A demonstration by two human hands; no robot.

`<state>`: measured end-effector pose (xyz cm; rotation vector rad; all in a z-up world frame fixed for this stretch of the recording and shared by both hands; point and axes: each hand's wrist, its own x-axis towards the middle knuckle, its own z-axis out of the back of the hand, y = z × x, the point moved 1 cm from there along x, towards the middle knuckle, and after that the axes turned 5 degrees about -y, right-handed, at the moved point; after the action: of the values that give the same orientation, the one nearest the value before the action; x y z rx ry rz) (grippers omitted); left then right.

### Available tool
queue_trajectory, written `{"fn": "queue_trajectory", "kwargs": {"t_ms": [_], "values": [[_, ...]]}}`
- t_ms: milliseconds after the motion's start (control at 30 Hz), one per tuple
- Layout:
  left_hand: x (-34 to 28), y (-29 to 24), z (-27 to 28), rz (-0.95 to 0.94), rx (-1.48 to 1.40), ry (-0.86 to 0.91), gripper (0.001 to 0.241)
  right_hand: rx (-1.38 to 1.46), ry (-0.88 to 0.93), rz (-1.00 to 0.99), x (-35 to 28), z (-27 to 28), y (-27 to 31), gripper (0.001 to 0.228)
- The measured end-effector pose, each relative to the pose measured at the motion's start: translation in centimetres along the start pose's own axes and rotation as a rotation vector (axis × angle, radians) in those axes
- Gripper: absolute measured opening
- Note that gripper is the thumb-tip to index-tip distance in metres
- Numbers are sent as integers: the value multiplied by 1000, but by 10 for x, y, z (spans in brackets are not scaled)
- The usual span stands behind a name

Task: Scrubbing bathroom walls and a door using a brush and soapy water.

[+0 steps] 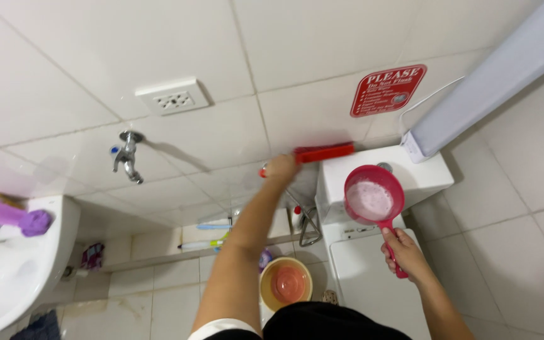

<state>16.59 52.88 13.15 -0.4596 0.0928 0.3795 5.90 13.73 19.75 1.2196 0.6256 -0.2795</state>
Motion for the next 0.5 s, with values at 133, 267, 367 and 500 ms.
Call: {"fn": "queue_trajectory", "kwargs": {"t_ms": [133, 267, 367, 500], "values": [[-84, 55, 98, 9, -15, -284, 48, -6, 38, 22, 7, 0, 1, 36], [-124, 75, 111, 68, -201, -607, 46, -14, 59, -4, 11, -9, 11, 35], [-115, 118, 72, 58, -112, -515, 43, -73, 72, 51, 9, -30, 29, 34], [-128, 166, 95, 126, -88, -435, 45, -88, 82, 100, 12, -46, 37, 39]]}}
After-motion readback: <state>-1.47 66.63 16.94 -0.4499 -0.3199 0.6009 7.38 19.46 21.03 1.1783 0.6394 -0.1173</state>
